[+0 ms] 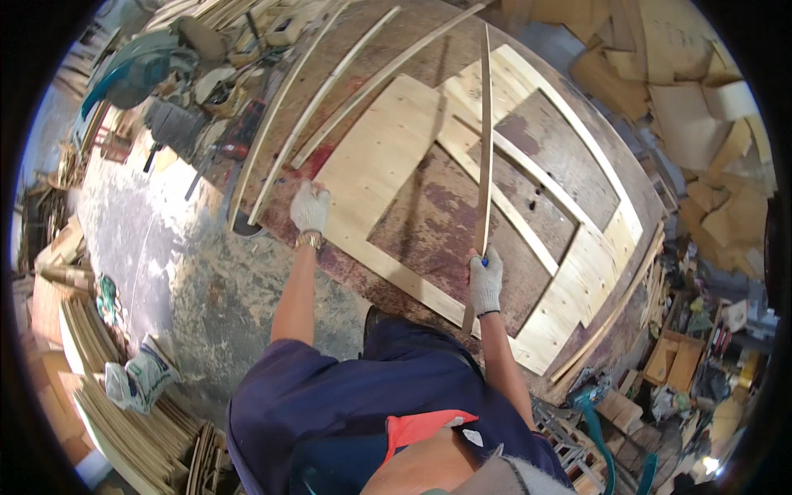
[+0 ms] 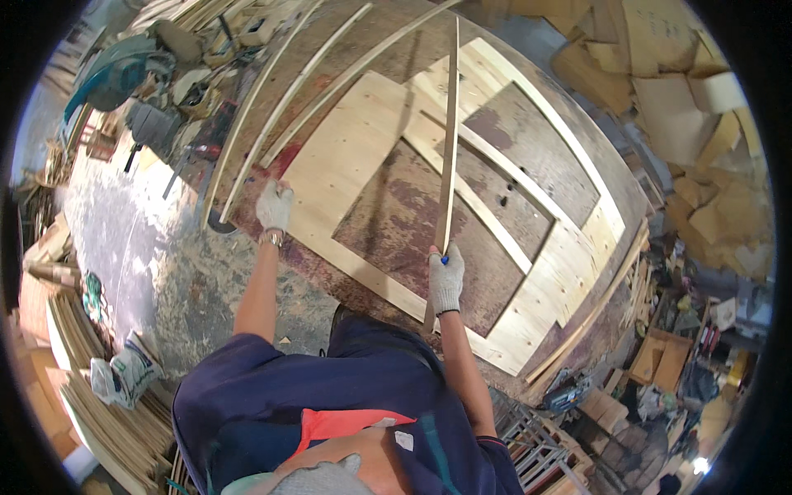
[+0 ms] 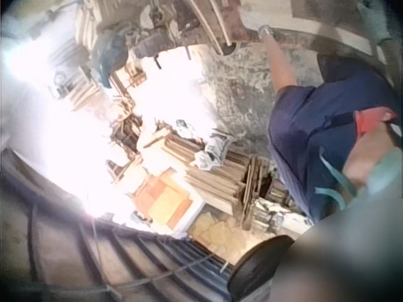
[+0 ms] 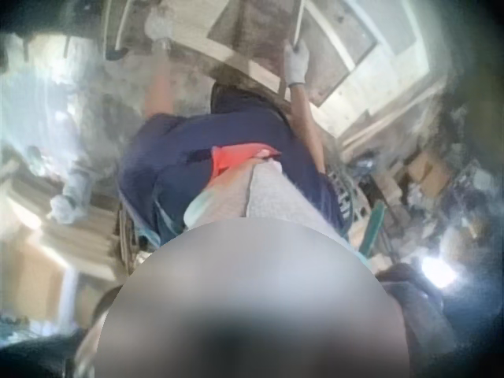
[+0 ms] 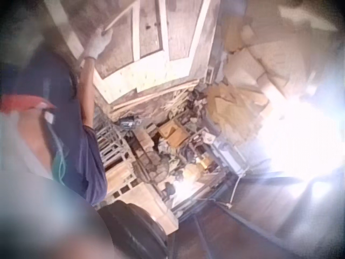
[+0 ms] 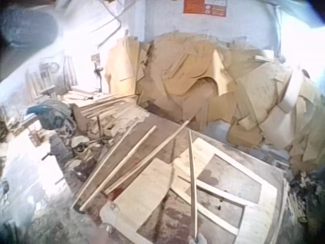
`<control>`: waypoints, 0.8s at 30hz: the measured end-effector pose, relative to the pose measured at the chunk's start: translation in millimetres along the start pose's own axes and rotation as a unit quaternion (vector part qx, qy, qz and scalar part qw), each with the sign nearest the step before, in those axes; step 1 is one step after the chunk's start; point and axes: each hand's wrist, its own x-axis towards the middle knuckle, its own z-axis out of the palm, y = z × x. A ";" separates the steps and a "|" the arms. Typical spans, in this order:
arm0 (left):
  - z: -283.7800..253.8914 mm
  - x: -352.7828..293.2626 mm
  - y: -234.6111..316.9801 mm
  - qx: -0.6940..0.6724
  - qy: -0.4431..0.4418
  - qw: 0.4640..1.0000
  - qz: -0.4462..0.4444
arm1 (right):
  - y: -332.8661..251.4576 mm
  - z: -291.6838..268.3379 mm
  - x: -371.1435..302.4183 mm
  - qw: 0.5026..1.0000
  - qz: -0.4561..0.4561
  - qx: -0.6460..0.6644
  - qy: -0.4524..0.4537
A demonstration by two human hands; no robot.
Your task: The person assembles a wooden frame by measuring and marking pieces with a pen, cutting them with a circular saw, and fitting them into a larger frame structure. The person repeatedly measures, cuts, and places wooden strips to form the frame.
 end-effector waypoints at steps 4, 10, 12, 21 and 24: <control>-28.6 55.7 -45.2 0.211 0.098 0.972 0.043 | -21.0 32.6 22.2 0.999 0.000 0.011 -0.031; -37.9 74.1 -109.5 0.295 0.076 0.951 0.044 | -70.0 101.8 65.2 0.992 -0.057 -0.110 0.018; -30.9 72.2 -120.6 0.278 0.116 0.950 0.079 | -95.1 134.3 76.1 0.991 -0.056 -0.122 0.027; -35.2 90.8 -147.0 0.175 0.022 0.982 0.067 | -188.4 208.5 107.1 0.949 -0.268 -0.099 -0.135; -55.2 102.3 -157.0 0.105 -0.067 0.991 0.041 | -147.0 188.2 92.5 0.946 -0.251 -0.109 -0.174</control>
